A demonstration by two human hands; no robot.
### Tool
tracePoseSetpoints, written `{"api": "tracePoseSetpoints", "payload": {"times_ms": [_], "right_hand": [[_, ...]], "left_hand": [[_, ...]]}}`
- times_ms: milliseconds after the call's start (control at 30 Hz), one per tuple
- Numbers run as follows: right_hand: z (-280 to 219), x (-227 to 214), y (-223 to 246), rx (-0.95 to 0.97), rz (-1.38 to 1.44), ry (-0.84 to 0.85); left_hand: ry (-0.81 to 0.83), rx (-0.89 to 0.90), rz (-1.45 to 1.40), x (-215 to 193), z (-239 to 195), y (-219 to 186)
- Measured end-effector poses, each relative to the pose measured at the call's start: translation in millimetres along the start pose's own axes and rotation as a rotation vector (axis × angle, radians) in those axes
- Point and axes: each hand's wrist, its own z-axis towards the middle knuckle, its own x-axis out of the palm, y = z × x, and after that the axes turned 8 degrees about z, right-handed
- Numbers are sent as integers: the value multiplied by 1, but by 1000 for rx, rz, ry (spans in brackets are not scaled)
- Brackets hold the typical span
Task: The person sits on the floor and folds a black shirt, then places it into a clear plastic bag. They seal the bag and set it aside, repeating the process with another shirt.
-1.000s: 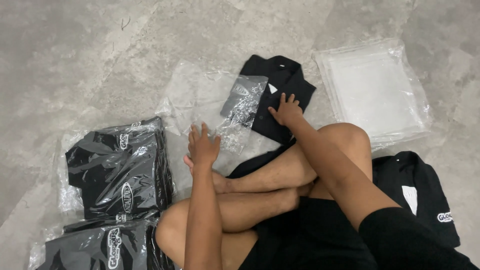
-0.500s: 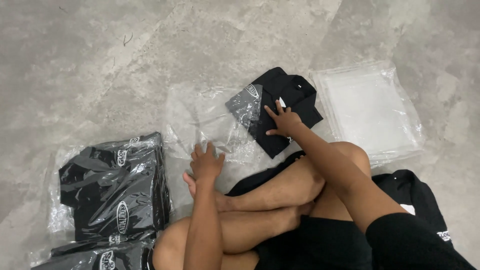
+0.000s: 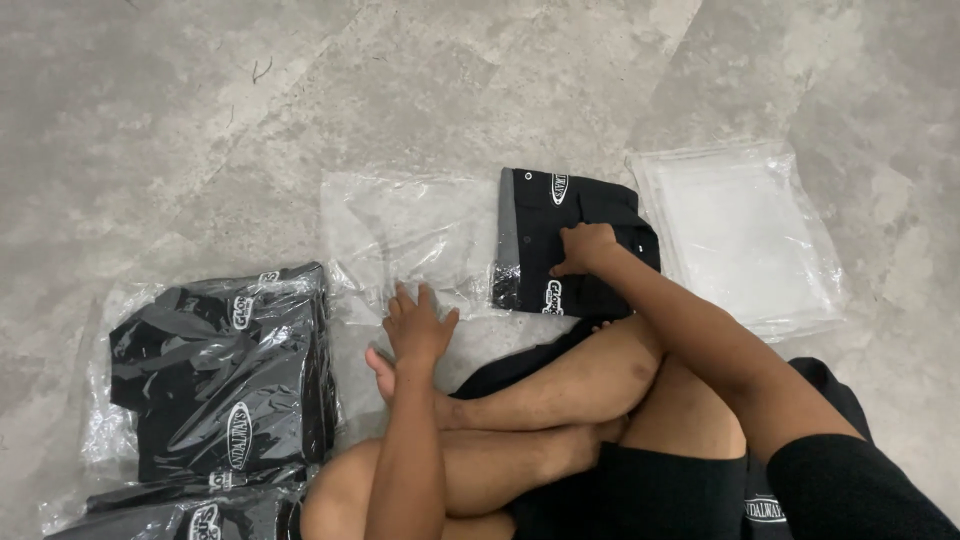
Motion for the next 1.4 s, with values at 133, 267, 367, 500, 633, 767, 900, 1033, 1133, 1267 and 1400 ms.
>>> {"api": "tracePoseSetpoints", "payload": {"times_ms": [133, 267, 367, 500, 633, 767, 900, 1033, 1133, 1267, 1400], "right_hand": [[-7, -54, -9, -50, 267, -160], [36, -56, -19, -131, 527, -286], [69, -53, -18, -172, 607, -253], [96, -45, -14, -76, 512, -167], [102, -49, -15, -77, 410, -113], [111, -46, -28, -165, 466, -110], [108, -52, -27, -162, 598, -83], [59, -80, -34, -132, 650, 8], [8, -114, -32, -189, 814, 191], [-21, -122, -50, -215, 906, 271], [-43, -117, -67, -327, 918, 264]], "left_hand": [[-65, 98, 16, -17, -19, -24], [-72, 378, -1, -5, -23, -44], [8, 469, 16, 0, -24, -53], [111, 360, 31, 1, -14, -47], [143, 239, 16, 5, -4, -37], [108, 218, 38, 7, -4, -38], [15, 329, -9, 1, -14, -45], [7, 399, -49, 14, -8, -43], [73, 382, -49, 20, -5, -38], [9, 409, -52, 18, -8, -44], [-65, 489, -129, 16, -20, -57]]}}
